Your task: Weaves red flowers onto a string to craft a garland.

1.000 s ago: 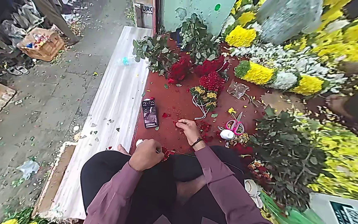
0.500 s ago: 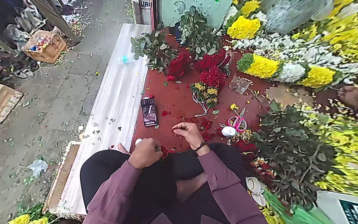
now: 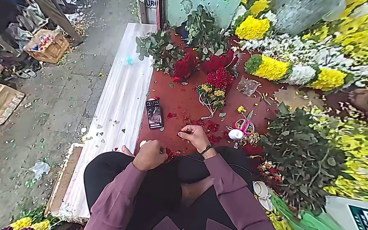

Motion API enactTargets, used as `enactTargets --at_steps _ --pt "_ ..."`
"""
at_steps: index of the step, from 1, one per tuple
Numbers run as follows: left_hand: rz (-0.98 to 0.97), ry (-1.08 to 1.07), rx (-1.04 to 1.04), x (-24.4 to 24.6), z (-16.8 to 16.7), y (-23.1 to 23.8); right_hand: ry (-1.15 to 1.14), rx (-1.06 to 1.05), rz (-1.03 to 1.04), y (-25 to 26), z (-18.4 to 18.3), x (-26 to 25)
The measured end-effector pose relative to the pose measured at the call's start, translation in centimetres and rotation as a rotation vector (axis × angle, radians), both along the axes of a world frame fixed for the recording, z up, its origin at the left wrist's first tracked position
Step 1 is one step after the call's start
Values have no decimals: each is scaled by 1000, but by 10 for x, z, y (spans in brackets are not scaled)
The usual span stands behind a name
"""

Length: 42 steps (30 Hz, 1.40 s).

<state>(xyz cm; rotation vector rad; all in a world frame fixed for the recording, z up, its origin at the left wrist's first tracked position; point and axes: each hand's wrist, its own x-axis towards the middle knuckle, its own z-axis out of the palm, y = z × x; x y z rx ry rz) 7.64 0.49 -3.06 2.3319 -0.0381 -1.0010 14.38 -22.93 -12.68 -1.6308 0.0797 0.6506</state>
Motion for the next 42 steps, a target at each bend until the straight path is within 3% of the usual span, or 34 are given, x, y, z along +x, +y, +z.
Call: enactTargets --at_steps 24,32,42 --pt "15 11 1 -1 -2 1 -28 34 -13 5 2 -3" --pt "15 7 8 -1 -2 1 -175 -46 64 6 2 -4" --pt "104 32 50 2 0 0 -279 -85 -24 13 2 -8"
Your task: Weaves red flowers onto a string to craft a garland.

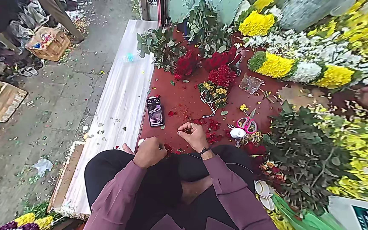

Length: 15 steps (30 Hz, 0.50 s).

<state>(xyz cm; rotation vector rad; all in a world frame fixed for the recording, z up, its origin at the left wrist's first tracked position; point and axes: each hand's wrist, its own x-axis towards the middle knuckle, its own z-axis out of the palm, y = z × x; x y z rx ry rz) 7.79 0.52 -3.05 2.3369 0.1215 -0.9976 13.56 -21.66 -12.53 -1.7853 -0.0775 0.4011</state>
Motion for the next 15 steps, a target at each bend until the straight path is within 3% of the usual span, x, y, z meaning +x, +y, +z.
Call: enactTargets --at_steps 5,10,15 --pt "119 -21 20 1 -2 3 124 167 -43 4 21 -8" --pt "192 -25 -66 2 -4 6 334 352 77 12 59 -32" --pt "179 -20 -234 1 1 2 381 231 57 21 51 -40"
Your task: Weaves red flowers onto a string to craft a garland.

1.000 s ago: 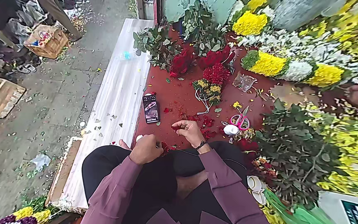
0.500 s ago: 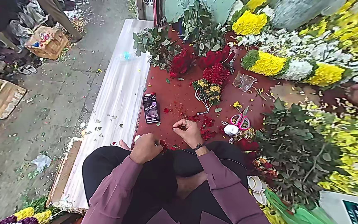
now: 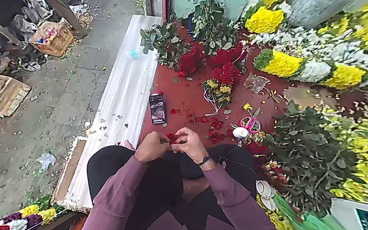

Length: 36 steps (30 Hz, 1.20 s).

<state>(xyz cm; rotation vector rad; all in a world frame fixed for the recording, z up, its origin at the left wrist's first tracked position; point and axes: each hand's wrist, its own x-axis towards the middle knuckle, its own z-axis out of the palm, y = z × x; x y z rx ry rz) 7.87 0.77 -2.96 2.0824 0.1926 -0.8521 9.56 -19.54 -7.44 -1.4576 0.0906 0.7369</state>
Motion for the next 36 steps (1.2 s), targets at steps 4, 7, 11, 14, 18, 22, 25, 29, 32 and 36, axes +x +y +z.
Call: enactTargets --at_steps 4,7,11,14,18,22,25,29,32,36 --pt "-71 -22 -64 1 -1 2 18 -66 15 -1 -1 4" --pt "-65 -17 -96 0 -4 3 15 -106 61 -3 -1 3" --pt "-33 -5 -90 1 -7 4 -108 -199 172 -4 -9 4" --pt "6 -11 -9 1 -7 3 -183 -263 329 -8 -9 5" --pt "42 -7 75 2 -5 5 -399 -409 171 -19 -5 12" --pt "42 5 84 3 -2 9 -519 -415 281 -24 -12 21" --pt "63 9 84 5 -1 13 -343 -168 256 -25 -32 19" --pt "120 10 80 7 -2 20 -441 -152 175 -39 -16 30" --pt "189 11 54 9 -4 24 -410 -17 300 -47 -8 31" --pt "256 23 80 8 -6 25 -278 104 461 -49 -12 27"
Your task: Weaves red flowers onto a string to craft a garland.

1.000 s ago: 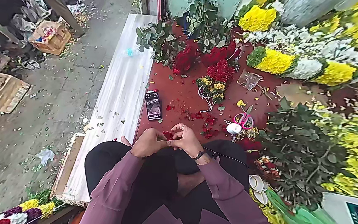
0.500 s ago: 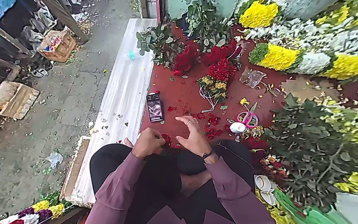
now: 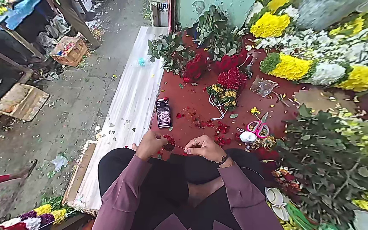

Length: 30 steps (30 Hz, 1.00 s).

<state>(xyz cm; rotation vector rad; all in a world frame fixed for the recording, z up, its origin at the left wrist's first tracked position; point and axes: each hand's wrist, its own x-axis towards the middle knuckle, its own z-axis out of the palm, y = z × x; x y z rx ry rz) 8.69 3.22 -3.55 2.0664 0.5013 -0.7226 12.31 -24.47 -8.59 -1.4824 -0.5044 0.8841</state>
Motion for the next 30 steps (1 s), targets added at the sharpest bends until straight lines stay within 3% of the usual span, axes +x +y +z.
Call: enactTargets --at_steps 2,5,6,8,10,12,15,17,19,24,30 --pt "-29 5 92 0 1 -5 -10 64 43 6 5 -5" --pt "-288 40 259 -4 14 -21 -100 191 -127 18 9 -11" --pt "-412 48 228 -6 22 -28 -116 201 -192 21 6 -10" --pt "-609 -51 -21 -9 38 -37 -65 184 -229 24 -5 -4" --pt "-540 -228 -399 -9 42 -41 92 209 -162 26 -19 -6" --pt "-322 -359 -544 -5 41 -42 191 217 -76 28 -33 -18" --pt "-59 -488 -244 -6 29 -36 164 226 91 35 -20 -28" --pt "-21 -474 22 -9 20 -31 95 304 117 32 -7 -23" --pt "-87 -346 147 -11 20 -25 48 327 48 24 0 -16" --pt "-243 -118 101 -10 24 -23 44 265 -87 6 0 -4" --pt "-119 -101 -35 -7 8 -17 39 244 55 7 2 -6"
